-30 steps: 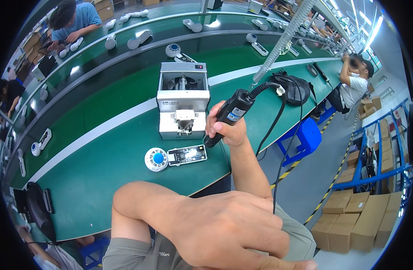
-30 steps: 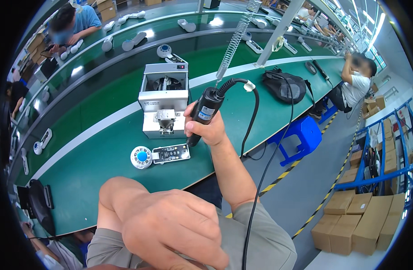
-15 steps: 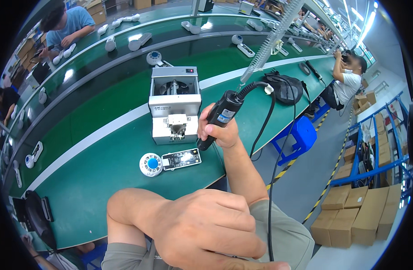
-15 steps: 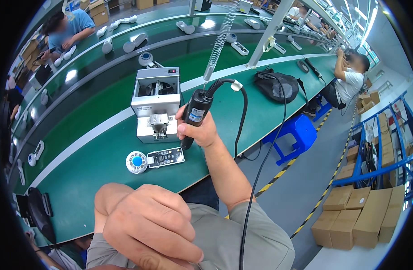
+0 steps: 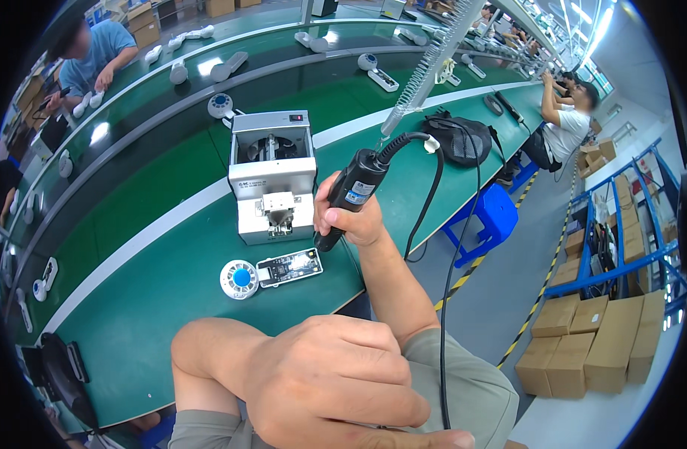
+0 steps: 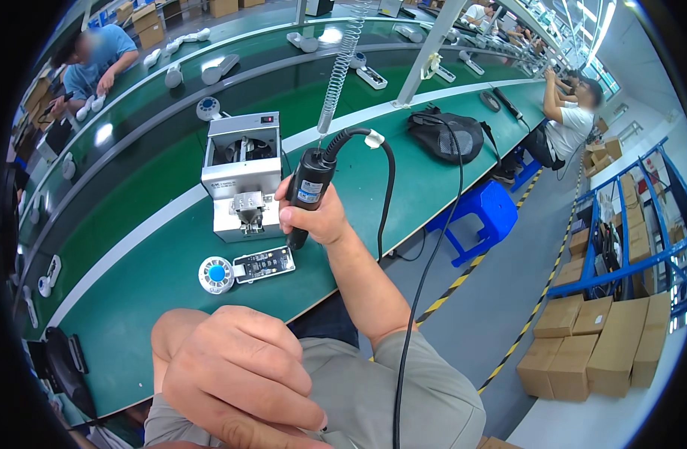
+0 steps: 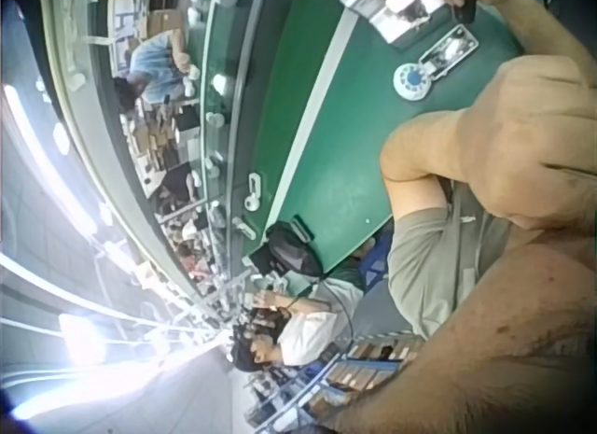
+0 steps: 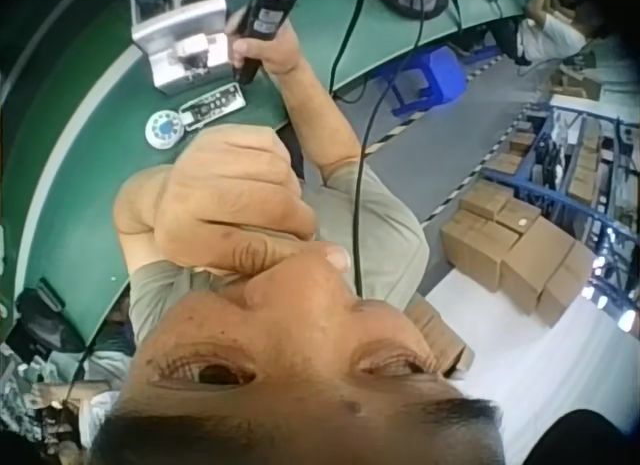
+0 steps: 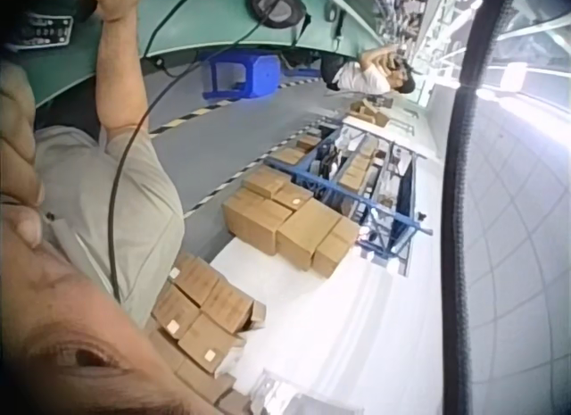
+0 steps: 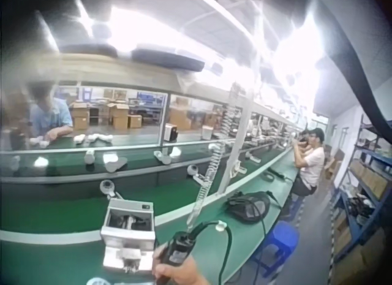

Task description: The person is assembling electronic components on a PCB using an electric screwdriver.

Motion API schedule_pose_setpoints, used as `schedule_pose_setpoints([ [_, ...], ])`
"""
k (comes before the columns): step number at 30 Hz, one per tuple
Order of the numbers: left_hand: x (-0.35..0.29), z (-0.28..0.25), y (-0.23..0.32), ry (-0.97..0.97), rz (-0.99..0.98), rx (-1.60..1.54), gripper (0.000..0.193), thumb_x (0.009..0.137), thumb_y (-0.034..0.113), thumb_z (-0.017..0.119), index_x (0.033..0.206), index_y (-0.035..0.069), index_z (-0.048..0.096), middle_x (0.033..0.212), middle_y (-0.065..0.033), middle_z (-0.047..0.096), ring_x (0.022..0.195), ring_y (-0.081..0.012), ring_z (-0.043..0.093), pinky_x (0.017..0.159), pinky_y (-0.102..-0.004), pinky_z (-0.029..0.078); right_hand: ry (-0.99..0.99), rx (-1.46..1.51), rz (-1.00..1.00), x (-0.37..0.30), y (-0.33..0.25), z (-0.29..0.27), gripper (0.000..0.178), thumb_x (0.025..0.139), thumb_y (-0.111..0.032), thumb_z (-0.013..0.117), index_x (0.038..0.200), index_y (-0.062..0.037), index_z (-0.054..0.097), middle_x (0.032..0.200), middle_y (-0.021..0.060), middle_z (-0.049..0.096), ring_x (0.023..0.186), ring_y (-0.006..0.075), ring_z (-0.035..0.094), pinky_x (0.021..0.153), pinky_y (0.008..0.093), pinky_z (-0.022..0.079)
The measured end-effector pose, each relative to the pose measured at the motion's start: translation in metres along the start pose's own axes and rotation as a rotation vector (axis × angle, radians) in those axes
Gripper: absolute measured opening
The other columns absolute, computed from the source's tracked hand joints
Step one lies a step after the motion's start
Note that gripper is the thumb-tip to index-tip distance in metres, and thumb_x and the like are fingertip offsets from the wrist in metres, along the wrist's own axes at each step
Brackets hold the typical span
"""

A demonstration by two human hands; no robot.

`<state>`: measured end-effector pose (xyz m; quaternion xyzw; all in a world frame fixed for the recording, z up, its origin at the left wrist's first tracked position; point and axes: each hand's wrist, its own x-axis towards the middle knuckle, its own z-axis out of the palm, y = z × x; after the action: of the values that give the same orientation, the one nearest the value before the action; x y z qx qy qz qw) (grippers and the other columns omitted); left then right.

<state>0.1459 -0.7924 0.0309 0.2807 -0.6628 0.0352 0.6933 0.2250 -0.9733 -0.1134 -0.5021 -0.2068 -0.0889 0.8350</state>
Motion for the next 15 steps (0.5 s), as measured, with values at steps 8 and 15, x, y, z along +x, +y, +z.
schedule_pose_setpoints([
  [8,0.012,-0.005,-0.006,-0.213,-0.114,-0.181,0.014,0.09,0.006,0.056,0.096,0.0,0.067,0.085,-0.0093,0.058,0.061,-0.0191,0.043,0.057,-0.0288,0.038,-0.006,0.014,-0.017,0.001,-0.002,0.0,0.03,0.074,-0.003,0.07,0.101,0.0007,0.057,0.061,0.0082,0.057,0.05,0.0174,0.056,0.051,0.0292,0.049],
  [15,0.004,0.003,-0.012,-0.055,0.024,-0.098,0.013,0.089,0.007,0.058,0.097,0.002,0.067,0.085,-0.0095,0.059,0.061,-0.0193,0.044,0.057,-0.0289,0.039,0.027,0.065,-0.011,0.001,0.001,0.0,0.032,0.07,0.001,0.07,0.1,0.0021,0.059,0.064,0.0101,0.061,0.048,0.017,0.057,0.049,0.0263,0.05],
])
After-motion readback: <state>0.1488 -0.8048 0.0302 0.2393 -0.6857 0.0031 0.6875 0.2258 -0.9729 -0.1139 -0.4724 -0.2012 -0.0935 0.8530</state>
